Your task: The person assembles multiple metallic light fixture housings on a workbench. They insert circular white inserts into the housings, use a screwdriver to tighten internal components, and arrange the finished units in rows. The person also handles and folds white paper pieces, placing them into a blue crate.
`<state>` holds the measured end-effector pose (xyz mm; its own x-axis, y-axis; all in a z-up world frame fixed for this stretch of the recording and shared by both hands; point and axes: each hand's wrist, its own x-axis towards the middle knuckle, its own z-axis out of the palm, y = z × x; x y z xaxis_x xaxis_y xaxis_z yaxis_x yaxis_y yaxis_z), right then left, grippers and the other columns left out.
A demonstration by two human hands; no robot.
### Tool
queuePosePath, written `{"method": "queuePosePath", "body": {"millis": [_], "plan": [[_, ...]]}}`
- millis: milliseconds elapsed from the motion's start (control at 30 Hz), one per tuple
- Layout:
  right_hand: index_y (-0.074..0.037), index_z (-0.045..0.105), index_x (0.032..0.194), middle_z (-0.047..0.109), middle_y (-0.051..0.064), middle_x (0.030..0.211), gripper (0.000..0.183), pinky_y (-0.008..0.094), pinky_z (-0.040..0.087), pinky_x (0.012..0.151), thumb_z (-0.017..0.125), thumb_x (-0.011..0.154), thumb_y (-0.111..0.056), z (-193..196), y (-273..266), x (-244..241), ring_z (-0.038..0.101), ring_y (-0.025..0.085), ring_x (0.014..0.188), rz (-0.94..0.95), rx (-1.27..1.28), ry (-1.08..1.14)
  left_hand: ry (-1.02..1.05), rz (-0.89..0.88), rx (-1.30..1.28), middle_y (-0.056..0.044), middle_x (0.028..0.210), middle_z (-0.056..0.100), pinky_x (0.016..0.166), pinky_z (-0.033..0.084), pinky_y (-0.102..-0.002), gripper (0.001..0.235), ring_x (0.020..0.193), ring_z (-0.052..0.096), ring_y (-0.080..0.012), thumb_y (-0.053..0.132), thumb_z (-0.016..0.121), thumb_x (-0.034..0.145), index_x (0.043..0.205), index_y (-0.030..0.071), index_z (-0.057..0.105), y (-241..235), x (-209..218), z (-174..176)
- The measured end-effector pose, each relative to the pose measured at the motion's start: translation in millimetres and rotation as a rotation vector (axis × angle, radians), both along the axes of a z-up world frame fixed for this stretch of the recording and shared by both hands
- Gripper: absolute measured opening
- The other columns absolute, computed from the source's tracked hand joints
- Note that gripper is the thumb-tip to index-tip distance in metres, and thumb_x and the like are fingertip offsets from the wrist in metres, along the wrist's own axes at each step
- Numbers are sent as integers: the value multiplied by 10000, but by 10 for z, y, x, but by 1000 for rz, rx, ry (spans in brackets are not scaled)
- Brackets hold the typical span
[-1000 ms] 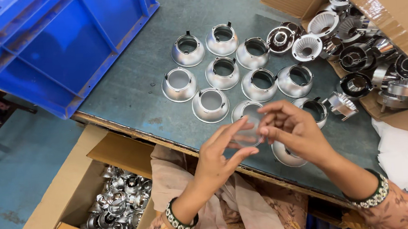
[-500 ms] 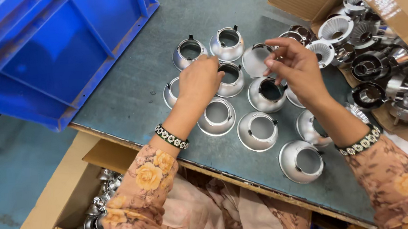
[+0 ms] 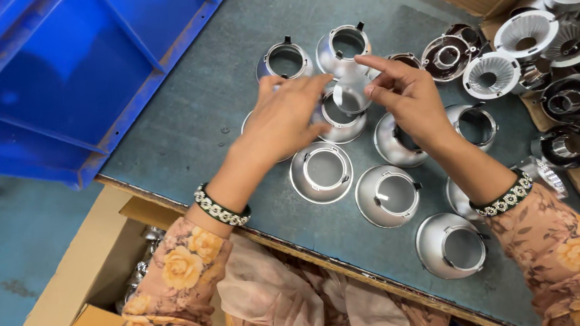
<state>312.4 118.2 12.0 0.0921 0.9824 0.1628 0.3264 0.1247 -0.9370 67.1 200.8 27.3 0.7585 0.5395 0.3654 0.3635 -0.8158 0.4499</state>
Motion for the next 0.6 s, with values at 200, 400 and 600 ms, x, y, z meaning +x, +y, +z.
{"method": "queuePosePath", "body": {"millis": [200,400,600], "plan": [[-108,696,1319,669,-36,948,387,207,439,643,666,950,1,130,-1,-111,602,29,827,21,-75,-31,52,48,9,-106,1139,696,983,348,-489,977,1110,641,-258,341,933,632,1435,34,471,-90,159,-32],[-96,717,1288,681,-25,964,371,198,448,698,714,929,-4,136,17,-126,594,38,843,15,-96,-123,28,59,27,-106,1158,703,970,355,-474,988,1081,668,-251,347,943,610,1414,5,481,-78,159,-94],[-89,713,1298,699,-30,971,358,205,508,820,695,945,-31,107,54,-64,621,46,883,63,-119,34,7,64,48,-114,1184,703,968,357,-461,975,1080,677,-249,346,943,593,1392,5,502,-84,157,-129]]}}
